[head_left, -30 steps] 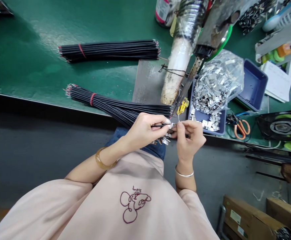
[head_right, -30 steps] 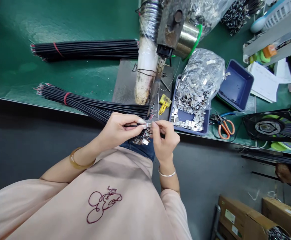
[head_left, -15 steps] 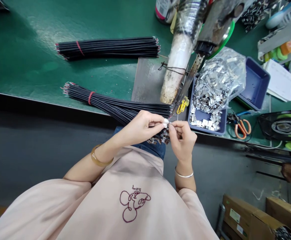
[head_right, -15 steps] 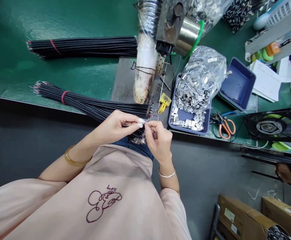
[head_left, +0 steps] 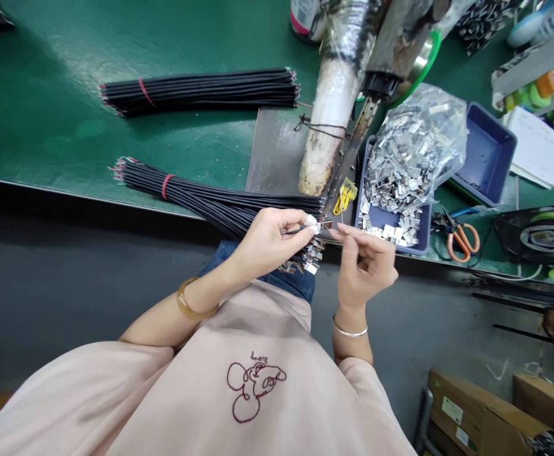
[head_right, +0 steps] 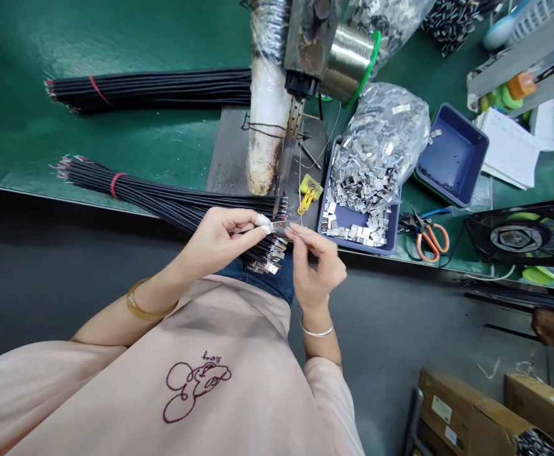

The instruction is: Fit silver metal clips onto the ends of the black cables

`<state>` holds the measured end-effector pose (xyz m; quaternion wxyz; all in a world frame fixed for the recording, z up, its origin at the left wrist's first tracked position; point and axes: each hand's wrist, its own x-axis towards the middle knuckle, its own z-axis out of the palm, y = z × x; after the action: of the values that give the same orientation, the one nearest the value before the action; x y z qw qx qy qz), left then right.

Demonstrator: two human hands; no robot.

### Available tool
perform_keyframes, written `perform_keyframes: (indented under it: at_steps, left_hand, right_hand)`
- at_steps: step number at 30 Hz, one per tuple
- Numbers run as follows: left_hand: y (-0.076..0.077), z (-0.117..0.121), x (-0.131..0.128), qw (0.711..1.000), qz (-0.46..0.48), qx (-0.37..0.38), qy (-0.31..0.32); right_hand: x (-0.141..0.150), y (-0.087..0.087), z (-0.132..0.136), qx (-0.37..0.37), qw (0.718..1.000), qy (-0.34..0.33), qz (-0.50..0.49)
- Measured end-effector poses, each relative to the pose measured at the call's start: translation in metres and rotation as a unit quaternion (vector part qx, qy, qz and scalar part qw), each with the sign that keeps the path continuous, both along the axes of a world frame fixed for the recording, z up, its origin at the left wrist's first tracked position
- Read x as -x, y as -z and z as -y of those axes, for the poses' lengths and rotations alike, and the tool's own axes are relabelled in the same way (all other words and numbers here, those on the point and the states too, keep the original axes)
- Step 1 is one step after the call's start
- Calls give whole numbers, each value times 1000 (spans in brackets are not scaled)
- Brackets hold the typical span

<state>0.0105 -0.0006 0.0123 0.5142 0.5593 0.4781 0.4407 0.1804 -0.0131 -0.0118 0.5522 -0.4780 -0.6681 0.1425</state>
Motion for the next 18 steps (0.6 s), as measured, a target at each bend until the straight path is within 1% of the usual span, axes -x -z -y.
perform_keyframes:
  at_steps: [2,5,10,15,18]
  left_hand:
    - [1,-1,-1,1000,-3,2,-3]
    - [2,-2,-4,1000,-8,12,-20]
    - [3,-6,-7,999,-15,16,-47]
    - [0,-9,-7,999,5,20,-48]
    - [-2,-9,-6,999,15,27,-42]
  right_hand:
    - [1,4,-2,-1,998,-26,53]
    - [4,8,-5,-8,995,-31,92]
    - [7,8,-9,21,996,-24,78]
    - [11,0,-11,28,998,-21,60]
    - [10,-3,-10,22,997,-24,73]
